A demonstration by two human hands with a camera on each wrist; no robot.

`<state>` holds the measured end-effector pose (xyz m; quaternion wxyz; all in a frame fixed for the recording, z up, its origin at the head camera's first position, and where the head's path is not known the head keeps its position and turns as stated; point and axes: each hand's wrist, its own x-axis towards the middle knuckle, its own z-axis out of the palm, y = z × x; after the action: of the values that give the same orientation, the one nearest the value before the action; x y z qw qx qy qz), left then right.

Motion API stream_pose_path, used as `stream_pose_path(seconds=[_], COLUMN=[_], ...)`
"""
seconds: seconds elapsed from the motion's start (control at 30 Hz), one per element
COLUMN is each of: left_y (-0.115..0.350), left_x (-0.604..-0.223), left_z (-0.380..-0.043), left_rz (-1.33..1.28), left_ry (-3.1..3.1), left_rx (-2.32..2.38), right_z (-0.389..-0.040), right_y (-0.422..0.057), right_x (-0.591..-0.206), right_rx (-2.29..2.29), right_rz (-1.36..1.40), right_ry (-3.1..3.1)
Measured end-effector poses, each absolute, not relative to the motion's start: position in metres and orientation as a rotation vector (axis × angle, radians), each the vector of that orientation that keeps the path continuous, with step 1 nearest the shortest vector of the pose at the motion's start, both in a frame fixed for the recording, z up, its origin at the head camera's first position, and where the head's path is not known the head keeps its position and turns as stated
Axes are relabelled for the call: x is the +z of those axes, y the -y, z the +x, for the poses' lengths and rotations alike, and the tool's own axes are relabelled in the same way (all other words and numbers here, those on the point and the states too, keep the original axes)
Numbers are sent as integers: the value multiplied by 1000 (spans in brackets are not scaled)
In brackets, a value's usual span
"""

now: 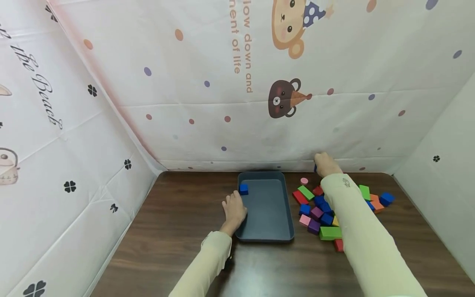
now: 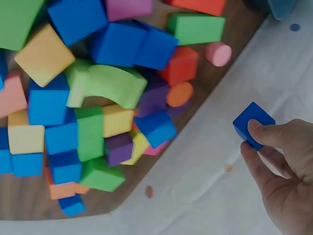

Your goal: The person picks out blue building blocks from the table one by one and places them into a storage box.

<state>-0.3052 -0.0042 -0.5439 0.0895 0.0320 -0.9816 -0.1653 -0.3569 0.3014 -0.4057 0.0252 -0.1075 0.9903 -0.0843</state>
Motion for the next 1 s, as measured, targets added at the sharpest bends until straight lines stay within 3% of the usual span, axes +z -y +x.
stream_pose_path(seconds=[0.43,1.0], left_y=[2,-7], left_x=[-542,-542], left_z=[-308,-307], left_rz=[96,194], left_ry=[2990,3002], left_rx=[-384,-143], right_z=[-367,-376], right_y=[-257,-211], right_x=[-369,-380], right_rx=[-231,-259], right_rz=[-434,-689], right_ry=[-3111,-3074])
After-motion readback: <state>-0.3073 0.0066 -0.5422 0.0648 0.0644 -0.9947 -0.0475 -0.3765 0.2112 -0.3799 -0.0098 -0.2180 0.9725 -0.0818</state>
